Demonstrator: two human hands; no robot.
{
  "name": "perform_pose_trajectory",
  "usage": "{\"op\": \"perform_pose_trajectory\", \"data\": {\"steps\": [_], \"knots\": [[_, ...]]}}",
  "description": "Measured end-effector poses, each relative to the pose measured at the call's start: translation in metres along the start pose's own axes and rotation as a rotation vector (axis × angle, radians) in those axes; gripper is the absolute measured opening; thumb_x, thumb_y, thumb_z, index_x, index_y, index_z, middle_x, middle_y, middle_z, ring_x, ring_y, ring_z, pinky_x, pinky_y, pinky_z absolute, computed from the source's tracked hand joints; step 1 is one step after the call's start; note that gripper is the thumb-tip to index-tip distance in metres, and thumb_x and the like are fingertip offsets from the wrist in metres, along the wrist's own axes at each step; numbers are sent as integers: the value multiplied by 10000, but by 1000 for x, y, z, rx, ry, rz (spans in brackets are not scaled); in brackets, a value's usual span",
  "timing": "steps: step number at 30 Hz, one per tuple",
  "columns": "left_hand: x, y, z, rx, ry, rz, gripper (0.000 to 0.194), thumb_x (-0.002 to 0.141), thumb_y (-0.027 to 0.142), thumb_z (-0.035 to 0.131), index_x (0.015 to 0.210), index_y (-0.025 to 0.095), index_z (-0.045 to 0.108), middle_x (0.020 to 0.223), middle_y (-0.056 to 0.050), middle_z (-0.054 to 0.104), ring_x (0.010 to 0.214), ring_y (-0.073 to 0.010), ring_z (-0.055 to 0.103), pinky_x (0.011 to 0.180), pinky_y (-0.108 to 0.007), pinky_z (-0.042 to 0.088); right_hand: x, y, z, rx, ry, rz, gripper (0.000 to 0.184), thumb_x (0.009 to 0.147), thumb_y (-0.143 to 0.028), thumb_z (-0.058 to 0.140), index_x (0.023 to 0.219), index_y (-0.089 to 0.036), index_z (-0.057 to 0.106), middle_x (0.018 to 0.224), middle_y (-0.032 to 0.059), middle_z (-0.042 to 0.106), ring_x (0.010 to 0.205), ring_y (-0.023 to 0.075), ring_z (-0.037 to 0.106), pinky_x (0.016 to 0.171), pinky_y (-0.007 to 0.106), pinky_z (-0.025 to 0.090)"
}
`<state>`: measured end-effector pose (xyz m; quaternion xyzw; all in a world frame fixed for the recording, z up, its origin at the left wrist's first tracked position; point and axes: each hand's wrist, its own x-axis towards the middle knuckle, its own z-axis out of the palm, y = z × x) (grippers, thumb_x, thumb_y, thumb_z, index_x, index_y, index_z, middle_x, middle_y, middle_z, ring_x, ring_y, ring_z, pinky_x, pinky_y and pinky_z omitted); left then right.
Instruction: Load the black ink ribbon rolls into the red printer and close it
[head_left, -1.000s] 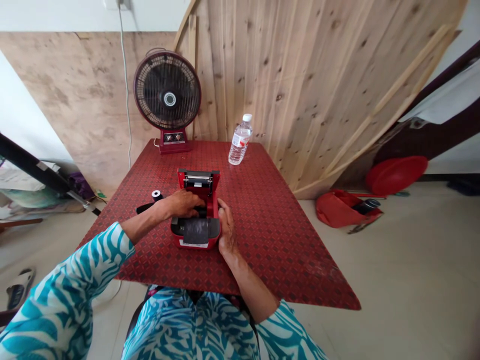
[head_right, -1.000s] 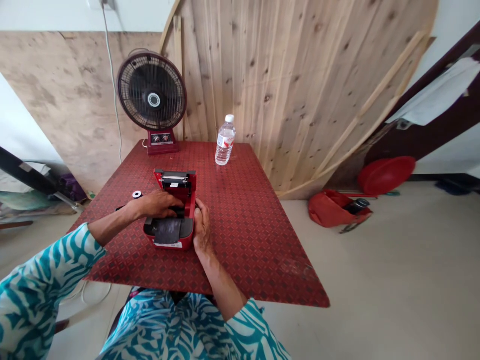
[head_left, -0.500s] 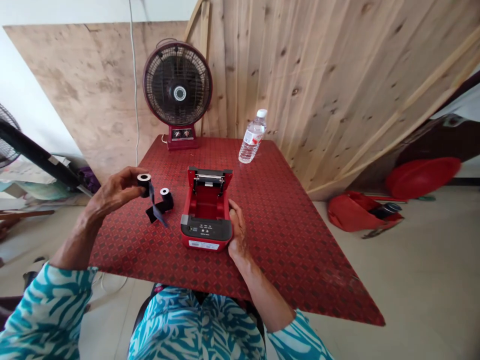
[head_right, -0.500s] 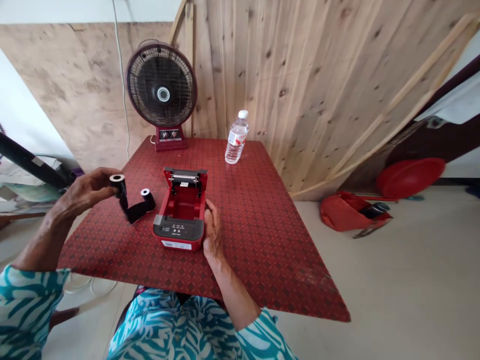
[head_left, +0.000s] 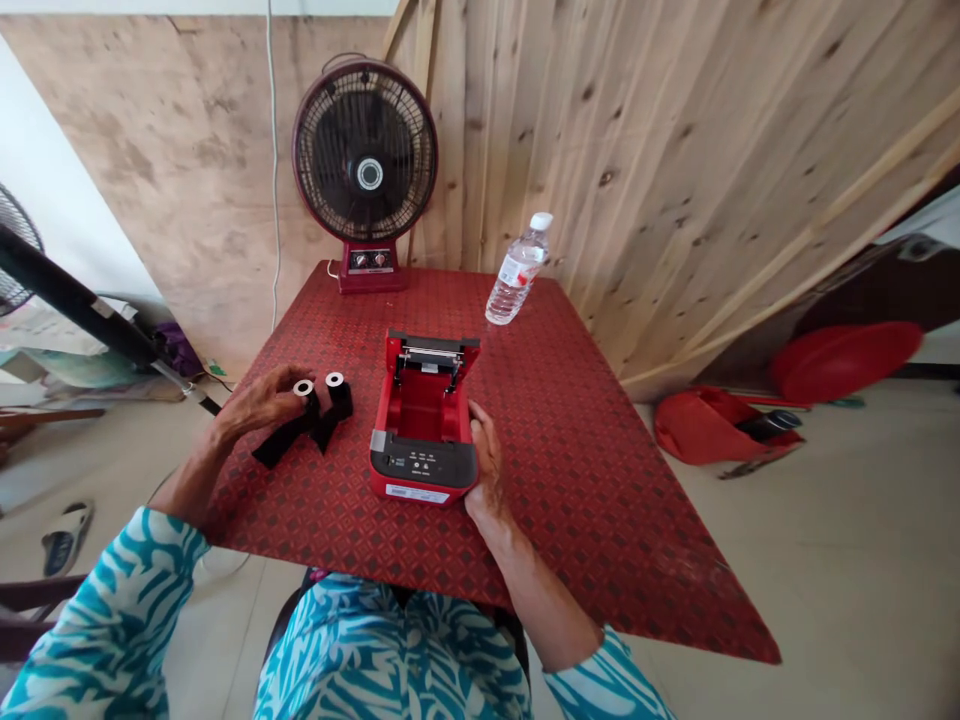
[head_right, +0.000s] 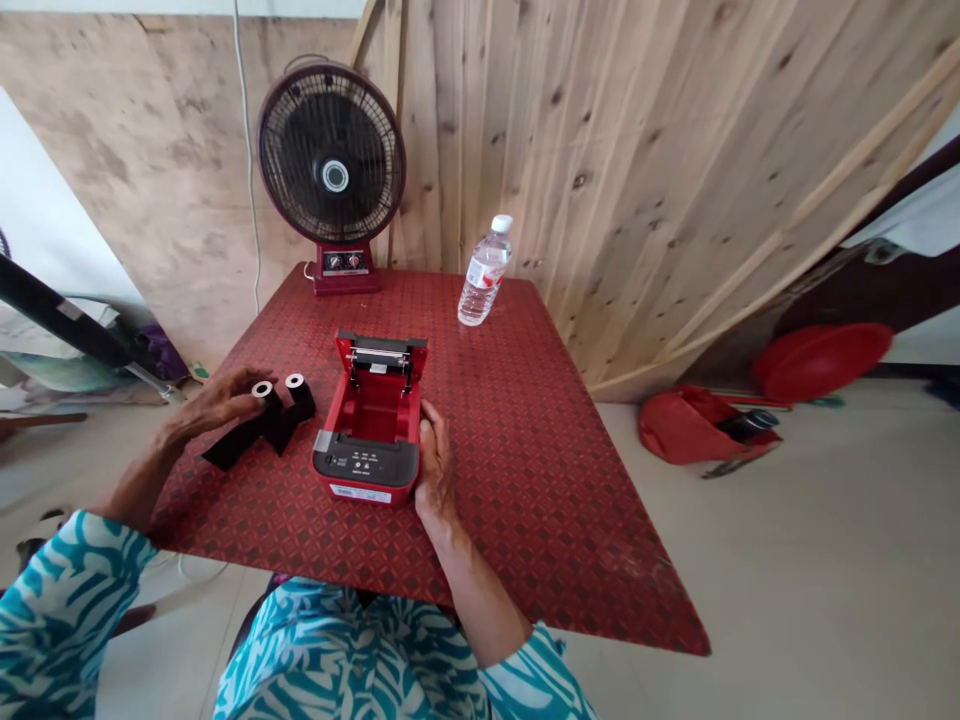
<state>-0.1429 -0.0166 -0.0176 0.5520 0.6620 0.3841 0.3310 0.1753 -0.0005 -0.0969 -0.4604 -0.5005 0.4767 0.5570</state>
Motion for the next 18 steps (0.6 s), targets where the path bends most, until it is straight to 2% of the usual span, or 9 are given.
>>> {"op": "perform_pose_trajectory", "data": {"steps": [2,3,7,10,14,18], "knots": [[4,4,-1,34,-7,41,431,602,353,741,1013,229,710,1109,-77,717,1072,-294,624,874,-331,488,0,1,-1,4,-11,-12,457,932,-538,427,1244,-251,597,1319,48,611,1219,232,540,1057,419,393],[7,7,0,86,-21,54,429,629,364,725,1039,239,714,1110,-71,720,1069,-294,626,866,-325,487,1,3,-1,6,-10,-14,456,933,-539,427,1246,-254,596,1319,47,610,1221,232,537,1061,420,390],[19,19,15,377,-107,52,392,661,314,652,1039,250,733,885,-42,745,801,-269,662,724,-311,474,2,7,1,41,12,-2,469,919,-546,452,1252,-249,595,1306,52,620,1209,240,547,1049,430,403],[27,24,25,453,-121,91,322,638,277,623,937,250,740,848,-36,736,767,-259,653,718,-308,449,2,10,2,83,10,4,485,905,-546,469,1265,-243,589,1269,55,645,1182,246,569,1011,433,439],[27,28,24,415,-118,116,192,647,313,625,810,236,692,821,-28,715,783,-247,644,724,-304,451,2,10,2,89,4,-8,478,904,-546,470,1256,-249,599,1274,53,645,1186,247,568,1006,434,444],[15,36,11,27,-67,120,259,648,341,690,874,217,671,777,-9,663,711,-197,606,652,-274,459,3,11,2,95,8,-5,451,909,-539,479,1236,-258,609,1303,49,624,1217,246,543,1055,444,396]]}}
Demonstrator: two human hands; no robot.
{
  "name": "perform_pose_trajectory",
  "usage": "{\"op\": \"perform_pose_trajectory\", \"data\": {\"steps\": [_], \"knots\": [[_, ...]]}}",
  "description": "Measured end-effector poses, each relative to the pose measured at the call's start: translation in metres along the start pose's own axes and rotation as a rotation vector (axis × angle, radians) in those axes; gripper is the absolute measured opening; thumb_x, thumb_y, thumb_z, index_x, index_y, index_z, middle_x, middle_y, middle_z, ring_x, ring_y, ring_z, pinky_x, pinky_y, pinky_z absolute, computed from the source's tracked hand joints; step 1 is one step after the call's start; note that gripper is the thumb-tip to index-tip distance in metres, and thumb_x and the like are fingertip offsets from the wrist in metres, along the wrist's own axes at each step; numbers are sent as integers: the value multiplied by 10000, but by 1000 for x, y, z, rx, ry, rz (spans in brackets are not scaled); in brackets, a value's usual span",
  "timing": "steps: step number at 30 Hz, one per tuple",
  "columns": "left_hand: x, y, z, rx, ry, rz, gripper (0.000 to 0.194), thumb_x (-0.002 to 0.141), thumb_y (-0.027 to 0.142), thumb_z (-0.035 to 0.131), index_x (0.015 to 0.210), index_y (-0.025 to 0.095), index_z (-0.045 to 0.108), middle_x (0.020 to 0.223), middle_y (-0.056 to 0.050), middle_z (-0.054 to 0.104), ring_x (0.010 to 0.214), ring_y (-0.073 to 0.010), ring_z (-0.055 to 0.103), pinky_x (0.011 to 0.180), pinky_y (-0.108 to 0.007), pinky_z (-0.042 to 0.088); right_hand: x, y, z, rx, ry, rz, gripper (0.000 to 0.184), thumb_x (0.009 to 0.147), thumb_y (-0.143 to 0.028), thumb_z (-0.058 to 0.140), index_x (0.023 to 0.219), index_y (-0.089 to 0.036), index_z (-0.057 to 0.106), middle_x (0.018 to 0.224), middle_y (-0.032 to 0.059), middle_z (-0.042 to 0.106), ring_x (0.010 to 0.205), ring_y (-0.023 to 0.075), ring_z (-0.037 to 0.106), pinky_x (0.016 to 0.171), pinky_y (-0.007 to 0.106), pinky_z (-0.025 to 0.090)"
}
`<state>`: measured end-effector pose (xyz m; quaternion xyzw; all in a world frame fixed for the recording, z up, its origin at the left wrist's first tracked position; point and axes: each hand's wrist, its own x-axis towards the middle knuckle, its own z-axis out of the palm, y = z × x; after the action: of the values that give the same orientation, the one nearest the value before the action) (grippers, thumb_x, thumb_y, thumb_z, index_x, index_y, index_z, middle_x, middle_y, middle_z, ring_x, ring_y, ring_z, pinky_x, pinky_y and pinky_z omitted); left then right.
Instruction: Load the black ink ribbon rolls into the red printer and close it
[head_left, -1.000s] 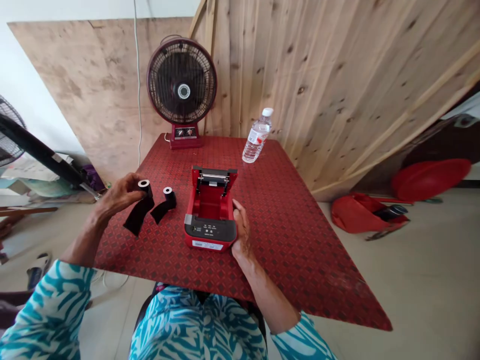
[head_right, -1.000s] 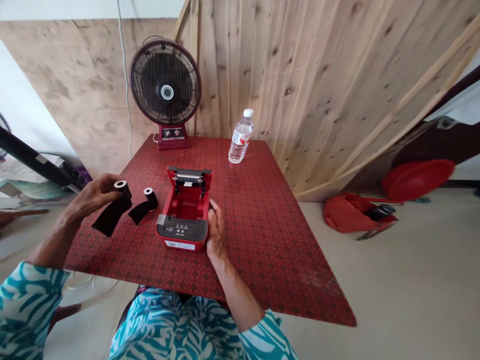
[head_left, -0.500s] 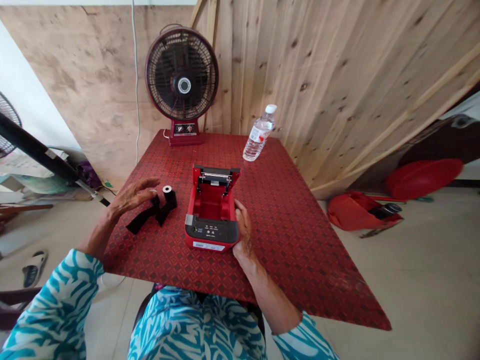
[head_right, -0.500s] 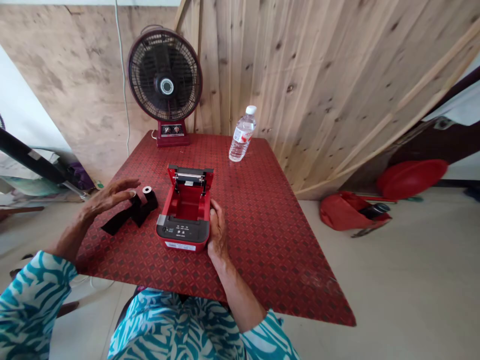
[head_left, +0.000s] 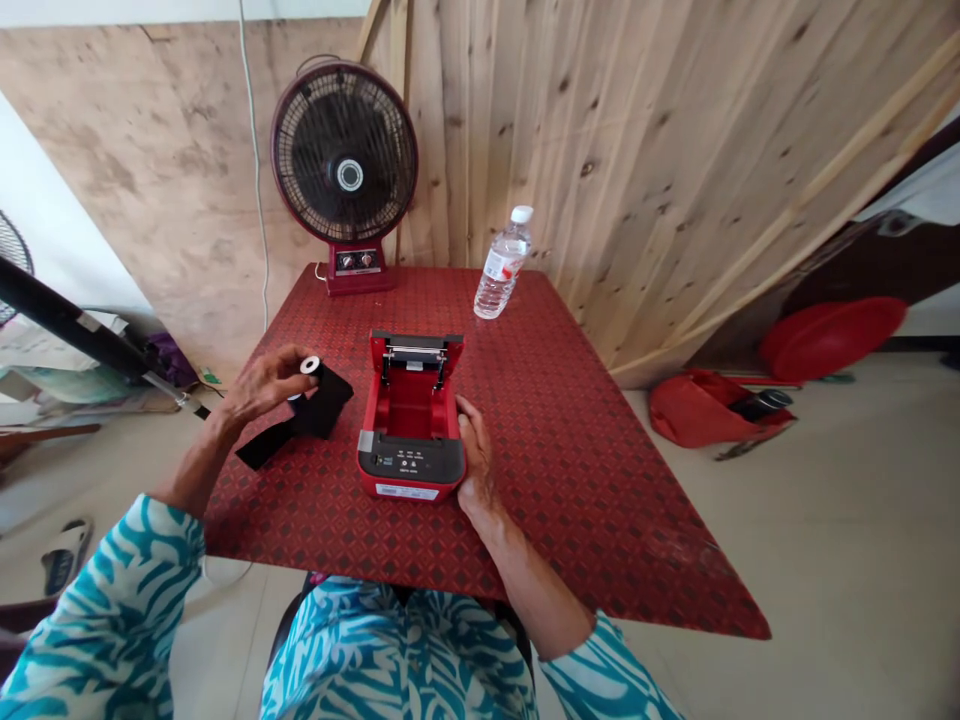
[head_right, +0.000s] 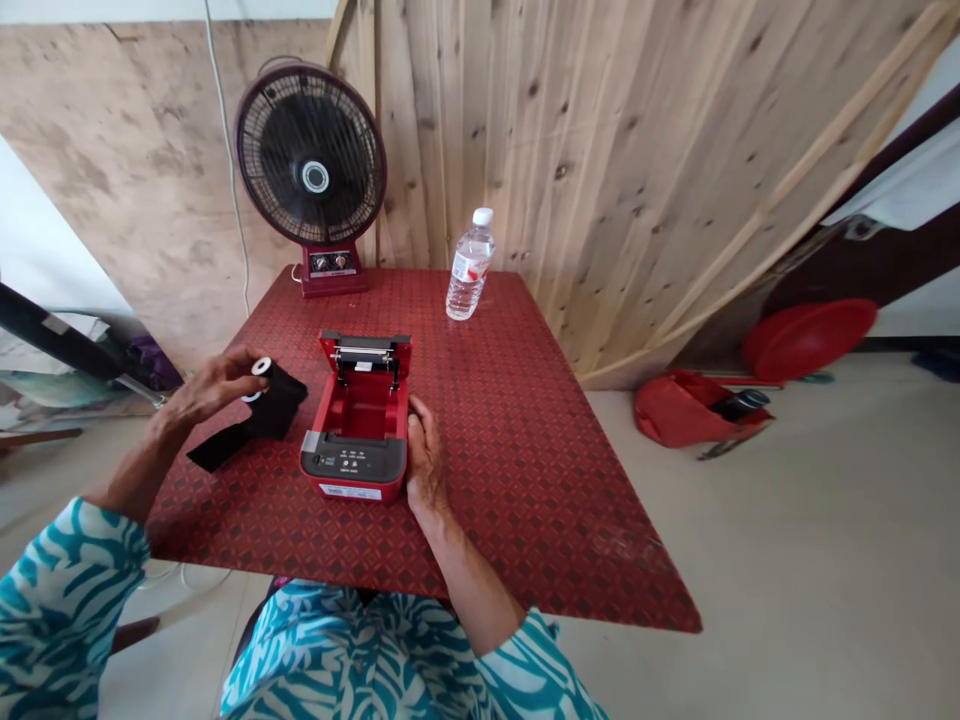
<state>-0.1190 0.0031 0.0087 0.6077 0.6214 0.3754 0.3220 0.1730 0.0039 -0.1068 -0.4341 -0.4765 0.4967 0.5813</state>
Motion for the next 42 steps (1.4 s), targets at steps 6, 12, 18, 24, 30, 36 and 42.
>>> {"op": "perform_pose_trajectory", "data": {"steps": [6,12,18,24,30,36,42], "knots": [[-24,39,6,-298,-25,43,516,617,398,805,1089,217,706,822,-31,684,729,-198,618,648,-272,492,1,2,0,5,2,1,455,910,-542,477,1239,-255,605,1290,48,630,1212,242,544,1042,437,409],[-19,79,56,84,-263,285,363,772,399,706,1065,183,697,1014,-57,729,913,-212,664,841,-304,510,1,-1,1,23,-6,-7,443,900,-541,486,1231,-276,615,1233,32,661,1210,246,557,1005,418,457],[2,94,97,729,-417,469,285,839,259,656,1117,202,678,1118,-80,714,1032,-246,664,884,-337,504,2,-5,1,35,-22,-6,393,915,-479,478,1219,-272,618,1276,36,632,1226,234,540,1078,435,389],[16,96,113,1084,-562,336,284,806,185,658,1085,222,694,1110,-94,727,1054,-290,670,807,-336,511,0,-10,6,54,-21,18,370,905,-451,513,1208,-268,623,1281,41,629,1230,237,540,1071,432,396],[35,83,119,1028,-619,356,131,802,255,686,910,202,737,924,-75,756,930,-272,701,721,-292,495,1,-10,3,34,-26,6,371,902,-466,510,1200,-279,629,1276,31,636,1211,231,547,1079,424,388],[6,82,92,735,-489,471,271,957,313,506,1129,201,683,1153,-60,720,1058,-215,670,883,-290,491,2,-9,-1,29,-31,11,395,903,-480,496,1213,-268,617,1281,44,623,1214,231,544,1075,426,387],[-43,69,78,507,-395,622,319,929,406,575,1158,197,648,1123,-58,721,1030,-205,675,919,-319,505,2,-8,0,46,-23,20,399,893,-491,505,1207,-271,617,1255,44,642,1217,241,541,1064,435,395]]}}
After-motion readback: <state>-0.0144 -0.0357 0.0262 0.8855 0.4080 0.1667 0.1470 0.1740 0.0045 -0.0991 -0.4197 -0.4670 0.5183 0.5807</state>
